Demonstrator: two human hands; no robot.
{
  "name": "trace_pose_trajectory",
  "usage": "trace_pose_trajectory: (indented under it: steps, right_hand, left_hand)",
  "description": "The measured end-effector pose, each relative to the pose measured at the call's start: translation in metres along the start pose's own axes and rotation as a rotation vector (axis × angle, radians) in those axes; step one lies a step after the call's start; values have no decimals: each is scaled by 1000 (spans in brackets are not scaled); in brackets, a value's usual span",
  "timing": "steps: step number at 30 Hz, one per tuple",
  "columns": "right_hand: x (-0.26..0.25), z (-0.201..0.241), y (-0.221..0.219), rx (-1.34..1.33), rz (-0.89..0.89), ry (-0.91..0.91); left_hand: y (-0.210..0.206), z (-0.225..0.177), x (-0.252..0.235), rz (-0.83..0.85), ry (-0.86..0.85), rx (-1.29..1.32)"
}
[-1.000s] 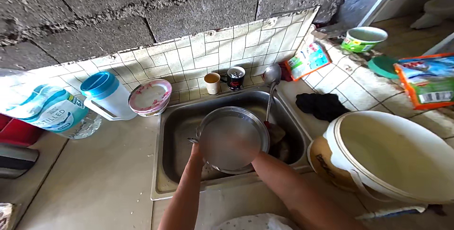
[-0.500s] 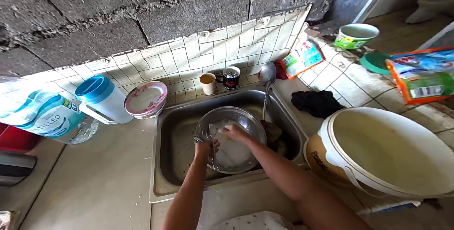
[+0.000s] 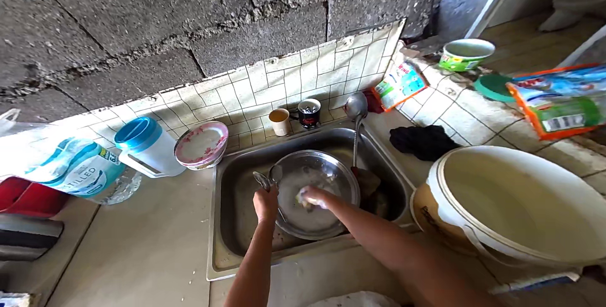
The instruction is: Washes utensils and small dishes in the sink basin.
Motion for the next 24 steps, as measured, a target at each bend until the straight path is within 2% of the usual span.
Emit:
trace_pose_trajectory:
  steps: [3,5,8,11,15,19,21,24]
  right_hand:
    - [21,26,27,-611,-112,125]
    - [38,45,39,-773,-118,233]
    - [59,68,52,-586,-207,403]
    - [74,78,60,-443,-316,495]
    - [81,78,62,-374,-371,507]
    - [83,87,55,134,-431,585]
    - [79,86,53,317,-435,522]
    - [85,87,55,255,-503,493]
  left_hand:
    - [4,-4,2,5,-72,30]
    - [0,-4,3,24,-84,46]
    - [-7,-11,9,51,-80,-40]
    - [-14,-19,15,68,-105,-110]
    - [-16,-23,18,64,-124,-102]
    - [-13,-33,27,64,-134,-229]
    - [-12,-34,30,55,-137,-245]
    - [-10,-28,26,46,-123,-102]
Point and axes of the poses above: each hand's wrist, its own x-axis away from the middle knuckle, its own y-axis out of the back of the hand, z = x × y, the point moved 8 cm from there along -x, towards the middle knuckle, and after that the axes turned 2 degrees about z, right-handed, at the moved point
